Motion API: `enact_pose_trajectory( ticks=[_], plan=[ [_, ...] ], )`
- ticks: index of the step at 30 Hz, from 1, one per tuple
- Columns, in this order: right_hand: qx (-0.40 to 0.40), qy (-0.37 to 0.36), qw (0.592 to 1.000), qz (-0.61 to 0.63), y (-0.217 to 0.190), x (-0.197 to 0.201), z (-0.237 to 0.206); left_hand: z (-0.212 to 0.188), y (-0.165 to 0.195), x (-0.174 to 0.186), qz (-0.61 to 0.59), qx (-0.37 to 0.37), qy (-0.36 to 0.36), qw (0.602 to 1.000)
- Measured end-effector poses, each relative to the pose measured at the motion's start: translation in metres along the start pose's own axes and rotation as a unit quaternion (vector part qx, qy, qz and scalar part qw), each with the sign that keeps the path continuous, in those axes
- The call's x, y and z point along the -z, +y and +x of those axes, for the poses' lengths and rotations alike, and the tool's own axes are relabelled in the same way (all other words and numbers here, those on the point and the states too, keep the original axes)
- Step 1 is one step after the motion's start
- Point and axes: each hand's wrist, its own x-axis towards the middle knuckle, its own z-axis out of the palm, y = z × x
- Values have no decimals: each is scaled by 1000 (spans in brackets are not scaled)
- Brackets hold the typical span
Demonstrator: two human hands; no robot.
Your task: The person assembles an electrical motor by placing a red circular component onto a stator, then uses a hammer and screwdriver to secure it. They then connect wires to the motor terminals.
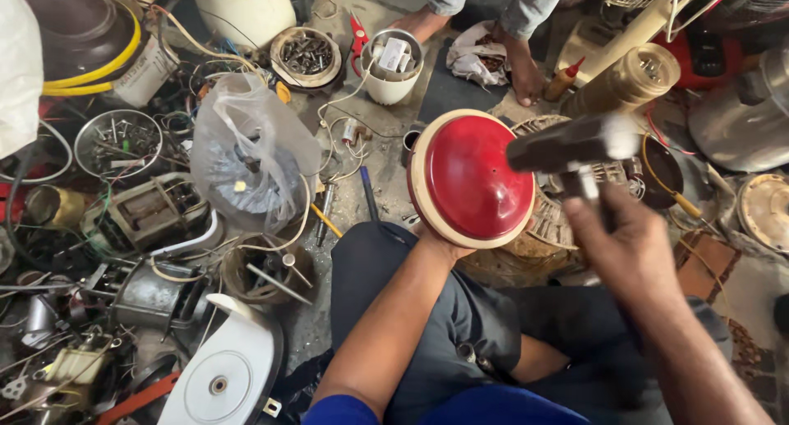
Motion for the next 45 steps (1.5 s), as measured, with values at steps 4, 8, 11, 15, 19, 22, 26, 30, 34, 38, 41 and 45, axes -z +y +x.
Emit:
enact_pose_trajectory(
  ticks=[4,8,11,15,19,22,26,30,34,38,41,45],
  plan=[
    [41,70,994,69,-3,13,-9,4,3,6,-6,56,16,998],
    [76,19,996,-42,10,-6,1,5,3,7,50,4,2,999],
    [-8,-26,999,-27,22,-12,6,5,3,3,35,8,-47,998],
    [-55,-3,994,96,33,0,2,9,3,2,77,-39,-65,994],
    [-36,31,998,47,58,22,-12,14,4,15,141,-108,-31,984],
    [8,56,992,-110,93,14,-31,16,9,26,180,-138,8,974],
    [-2,12,981,-195,139,-21,-74,17,15,35,248,-187,23,950],
    [-49,-91,958,-266,166,-56,-73,18,14,37,196,-178,34,964],
    [-57,-124,931,-338,176,-87,-51,17,15,34,205,-191,42,959],
    [-35,-113,933,-340,171,-105,-47,18,16,34,255,-189,40,947],
    [72,-42,962,-259,145,-96,-45,17,11,36,275,-180,13,944],
    [108,30,993,34,83,-64,-19,16,-3,39,279,-176,49,943]
  ],
)
